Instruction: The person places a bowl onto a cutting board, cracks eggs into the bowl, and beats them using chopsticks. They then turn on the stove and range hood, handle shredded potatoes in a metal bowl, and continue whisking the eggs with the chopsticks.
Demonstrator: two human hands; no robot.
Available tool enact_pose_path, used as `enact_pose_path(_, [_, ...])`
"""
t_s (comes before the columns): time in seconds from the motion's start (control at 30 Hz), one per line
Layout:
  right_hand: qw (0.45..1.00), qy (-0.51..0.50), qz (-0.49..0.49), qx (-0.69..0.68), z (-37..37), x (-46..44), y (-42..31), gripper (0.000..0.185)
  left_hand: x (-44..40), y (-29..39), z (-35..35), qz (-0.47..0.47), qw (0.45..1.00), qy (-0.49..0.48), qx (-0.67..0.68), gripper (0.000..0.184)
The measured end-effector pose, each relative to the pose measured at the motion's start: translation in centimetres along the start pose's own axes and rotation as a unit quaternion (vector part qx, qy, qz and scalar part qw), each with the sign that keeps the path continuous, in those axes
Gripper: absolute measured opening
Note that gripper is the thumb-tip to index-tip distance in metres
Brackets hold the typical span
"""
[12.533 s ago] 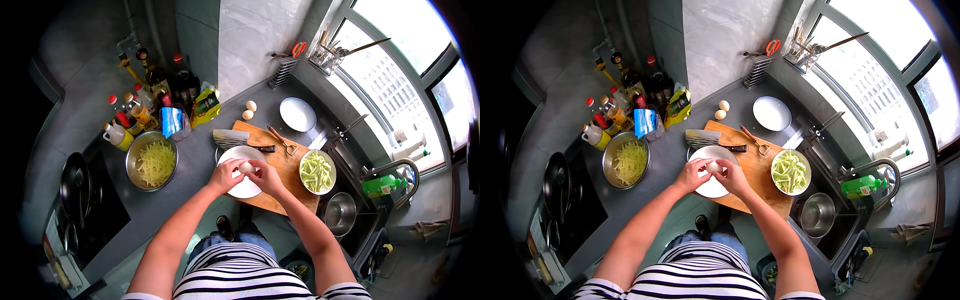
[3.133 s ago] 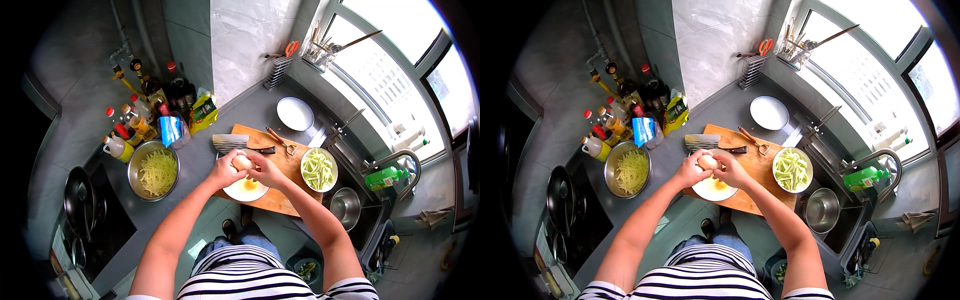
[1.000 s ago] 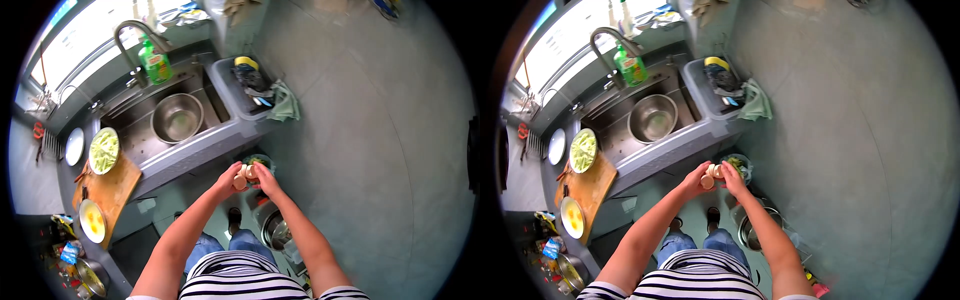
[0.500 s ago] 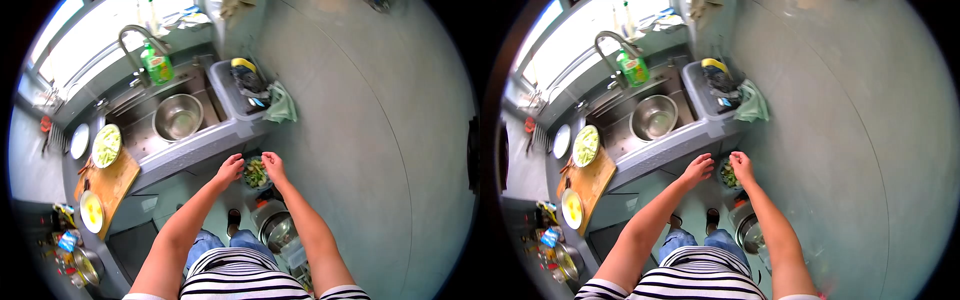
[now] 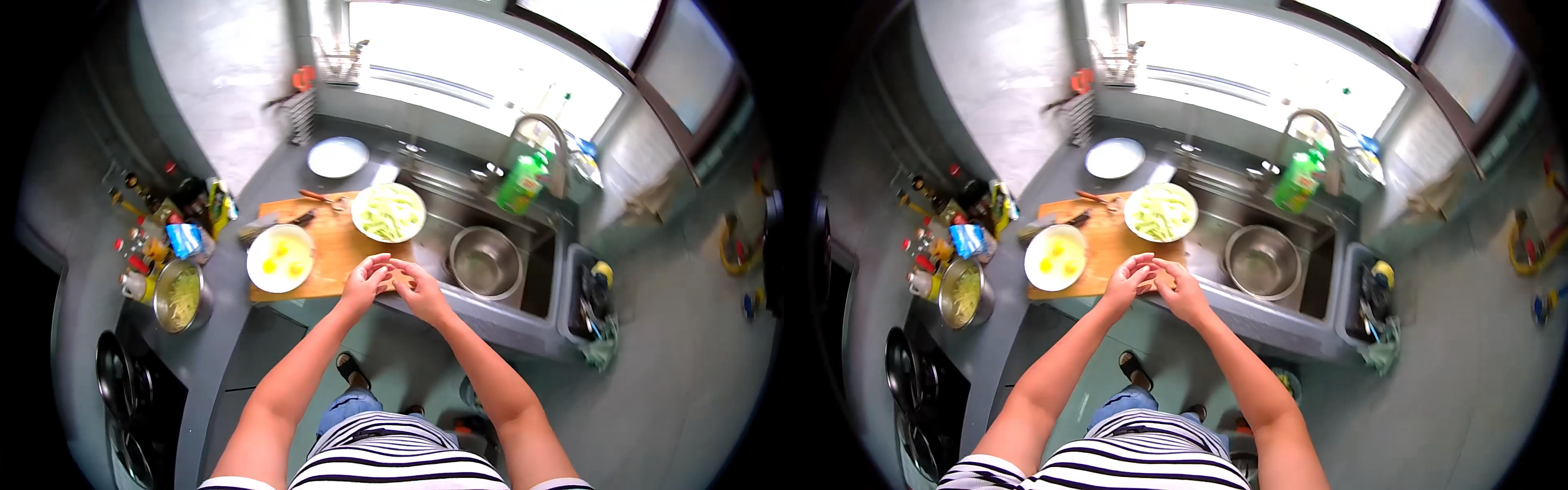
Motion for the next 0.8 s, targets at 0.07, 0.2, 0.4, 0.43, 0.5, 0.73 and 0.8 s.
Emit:
enact_pose_path(0.07, [0.999, -0.009, 0.027, 0.041, -2.9, -4.6, -1.6, 0.037, 1.1, 2.0, 5.4, -0.014, 0.998, 0.056, 0.004, 0.031])
enact_pose_path(0.2, [0.994, -0.084, 0.022, 0.067, -9.1, -13.0, -1.9, 0.036, 2.5, 3.1, 15.2, -0.04, 0.991, 0.125, 0.019, 0.031])
enact_pose_path(0.4, [0.97, -0.158, 0.099, 0.154, -16.0, -21.0, -3.5, 0.05, 3.3, 5.1, 25.4, -0.12, 0.976, 0.179, -0.027, 0.043])
enact_pose_path(0.43, [0.962, -0.178, 0.08, 0.19, -16.9, -21.4, -3.2, 0.057, 3.3, 5.6, 26.4, -0.12, 0.976, 0.182, -0.021, 0.045])
enact_pose_path(0.5, [0.962, -0.195, 0.054, 0.182, -18.0, -22.8, -1.7, 0.057, 2.9, 6.1, 28.2, -0.118, 0.976, 0.184, -0.003, 0.045])
enact_pose_path(0.73, [0.974, -0.217, -0.001, 0.065, -15.3, -30.0, -1.5, 0.037, -2.1, 10.4, 30.2, -0.125, 0.979, 0.163, 0.005, 0.039])
enact_pose_path(0.8, [0.973, -0.226, -0.027, 0.049, -14.0, -32.0, -2.3, 0.034, -4.3, 11.8, 29.9, -0.147, 0.978, 0.147, 0.01, 0.035])
Point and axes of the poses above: each hand's wrist, its own x-axis away from the middle knuckle, its own z-axis out of the back of the hand, y = z × x, the point moved 9 cm from there along -x, towards the middle knuckle, and after that the axes turned 11 degrees about -y, right-handed, at the moved point
